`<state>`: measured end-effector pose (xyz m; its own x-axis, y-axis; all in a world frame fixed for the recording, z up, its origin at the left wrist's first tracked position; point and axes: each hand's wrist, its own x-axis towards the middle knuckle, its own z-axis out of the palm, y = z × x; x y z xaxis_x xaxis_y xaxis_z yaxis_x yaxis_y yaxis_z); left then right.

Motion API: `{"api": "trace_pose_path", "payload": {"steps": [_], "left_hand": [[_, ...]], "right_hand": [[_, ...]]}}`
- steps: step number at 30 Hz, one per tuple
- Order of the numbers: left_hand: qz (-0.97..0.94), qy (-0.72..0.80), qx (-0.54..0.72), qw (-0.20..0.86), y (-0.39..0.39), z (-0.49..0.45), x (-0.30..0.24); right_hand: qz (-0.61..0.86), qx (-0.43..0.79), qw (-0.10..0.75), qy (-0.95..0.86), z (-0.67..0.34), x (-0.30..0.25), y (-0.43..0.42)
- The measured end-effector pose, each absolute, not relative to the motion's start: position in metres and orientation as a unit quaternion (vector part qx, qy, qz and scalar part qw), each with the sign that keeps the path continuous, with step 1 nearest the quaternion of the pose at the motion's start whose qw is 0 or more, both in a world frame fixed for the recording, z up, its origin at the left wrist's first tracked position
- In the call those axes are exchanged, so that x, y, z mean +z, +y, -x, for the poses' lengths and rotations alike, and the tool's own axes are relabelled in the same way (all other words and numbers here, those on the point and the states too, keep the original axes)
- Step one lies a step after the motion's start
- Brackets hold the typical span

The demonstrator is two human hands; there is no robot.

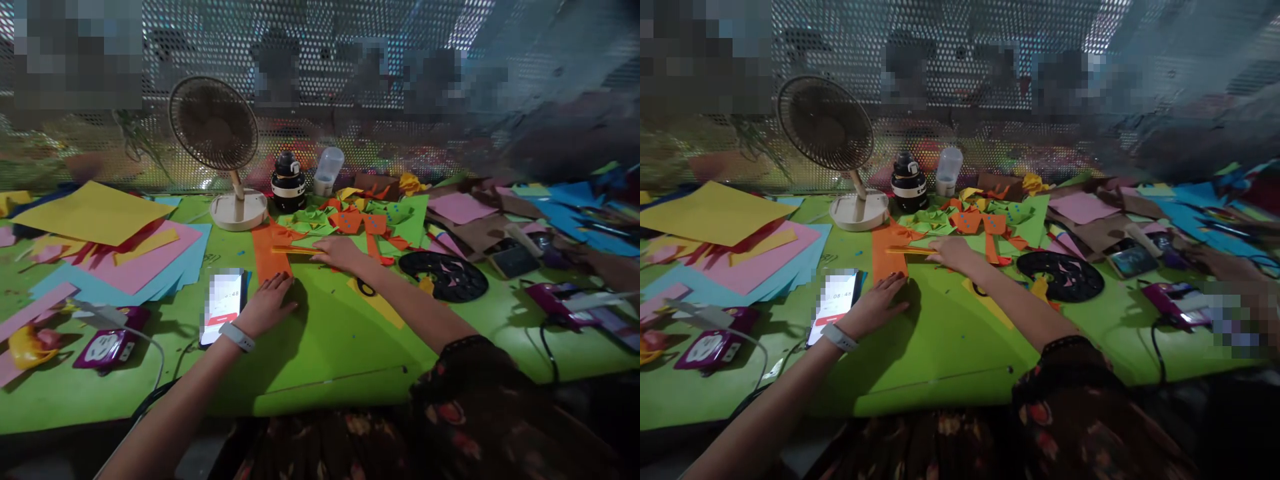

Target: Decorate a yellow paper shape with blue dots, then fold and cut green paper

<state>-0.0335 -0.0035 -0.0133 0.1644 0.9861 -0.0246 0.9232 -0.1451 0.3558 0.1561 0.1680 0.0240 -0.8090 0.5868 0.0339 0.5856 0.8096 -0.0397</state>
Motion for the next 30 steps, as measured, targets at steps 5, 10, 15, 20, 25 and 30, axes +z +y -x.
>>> {"api": "trace_pose_path", "payload": {"steps": [5, 10, 15, 20, 25, 30], "left_hand": [[-0.749, 0.647, 0.062, 0.131, -0.004, 0.034, -0.013], [-0.744, 0.654, 0.055, 0.127, -0.001, 0.032, -0.009], [-0.731, 0.67, 0.054, 0.114, -0.001, 0.029, -0.005], [-0.723, 0.682, 0.049, 0.104, 0.001, 0.027, -0.002], [-0.723, 0.681, 0.054, 0.104, 0.003, 0.027, -0.002], [-0.724, 0.679, 0.054, 0.109, 0.003, 0.027, -0.001]], "right_hand": [[0.33, 0.015, 0.002, -0.944, -0.171, 0.017, 0.167], [0.317, 0.01, -0.017, -0.948, -0.172, 0.009, 0.168], [0.284, 0.001, -0.044, -0.958, -0.169, 0.015, 0.161], [0.282, 0.006, -0.056, -0.958, -0.165, 0.017, 0.158], [0.295, 0.028, -0.042, -0.954, -0.168, 0.019, 0.168], [0.295, 0.036, -0.027, -0.954, -0.171, 0.017, 0.172]]}}
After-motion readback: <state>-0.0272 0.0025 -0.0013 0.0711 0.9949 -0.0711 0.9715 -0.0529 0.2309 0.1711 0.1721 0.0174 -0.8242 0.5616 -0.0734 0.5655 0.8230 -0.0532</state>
